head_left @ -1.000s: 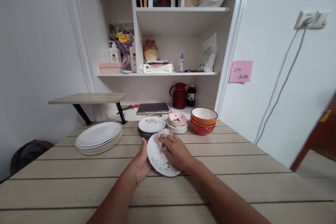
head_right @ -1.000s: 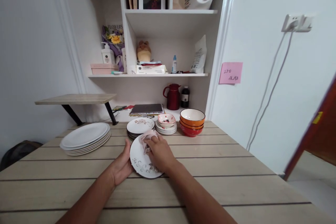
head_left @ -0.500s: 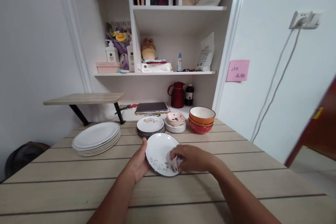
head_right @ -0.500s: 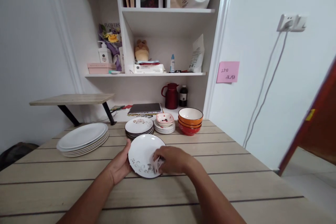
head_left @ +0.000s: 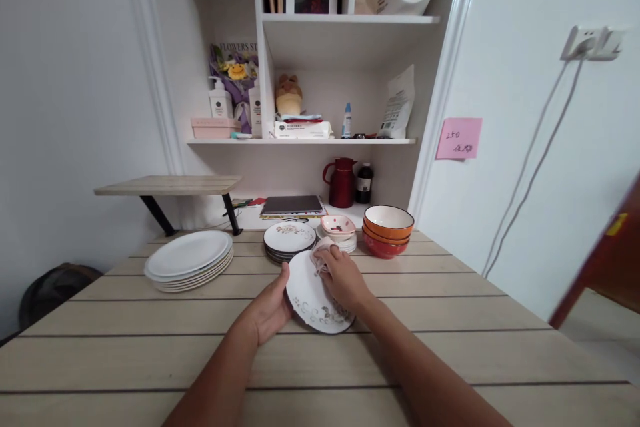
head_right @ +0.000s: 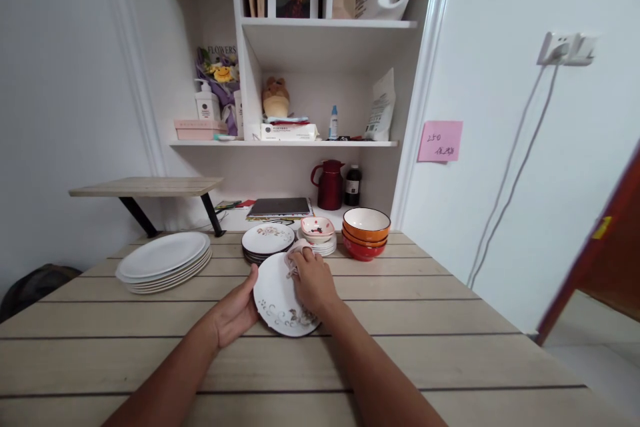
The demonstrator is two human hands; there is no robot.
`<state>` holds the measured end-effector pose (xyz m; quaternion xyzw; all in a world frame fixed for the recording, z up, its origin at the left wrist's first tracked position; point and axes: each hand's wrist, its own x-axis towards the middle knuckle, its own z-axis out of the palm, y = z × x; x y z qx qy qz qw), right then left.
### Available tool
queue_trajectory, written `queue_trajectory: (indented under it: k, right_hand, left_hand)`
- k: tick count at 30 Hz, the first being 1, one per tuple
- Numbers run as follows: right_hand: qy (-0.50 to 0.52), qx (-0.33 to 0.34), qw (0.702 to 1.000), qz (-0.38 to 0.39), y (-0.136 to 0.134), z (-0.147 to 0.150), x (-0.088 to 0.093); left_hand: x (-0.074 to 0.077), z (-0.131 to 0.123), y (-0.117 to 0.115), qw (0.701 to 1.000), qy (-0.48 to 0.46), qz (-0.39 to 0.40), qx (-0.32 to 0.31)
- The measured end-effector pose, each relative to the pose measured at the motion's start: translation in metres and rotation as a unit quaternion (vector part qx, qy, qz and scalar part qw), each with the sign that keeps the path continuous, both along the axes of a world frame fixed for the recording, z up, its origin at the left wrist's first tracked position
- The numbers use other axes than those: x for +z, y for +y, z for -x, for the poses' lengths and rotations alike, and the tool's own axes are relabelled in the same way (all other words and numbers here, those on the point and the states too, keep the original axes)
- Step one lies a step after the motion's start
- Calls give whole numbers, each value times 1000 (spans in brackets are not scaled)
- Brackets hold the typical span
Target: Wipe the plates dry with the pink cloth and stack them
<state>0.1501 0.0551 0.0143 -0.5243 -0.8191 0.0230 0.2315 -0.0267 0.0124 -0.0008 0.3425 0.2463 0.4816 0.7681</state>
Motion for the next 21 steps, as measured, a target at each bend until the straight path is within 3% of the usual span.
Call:
queue_trajectory:
  k: [12,16,21]
  right_hand:
    - [-31,67,997,-14,-7,10,-5]
    - [-36,130,991,-21,-16,17,-2]
    - [35,268,963,0,-25,15,1]
  left_hand:
    - [-7,2,5,999,-5,-2,31]
    - [-8,3,8,999,-9,8,34]
    - [-6,3,7,1000,4,9,25]
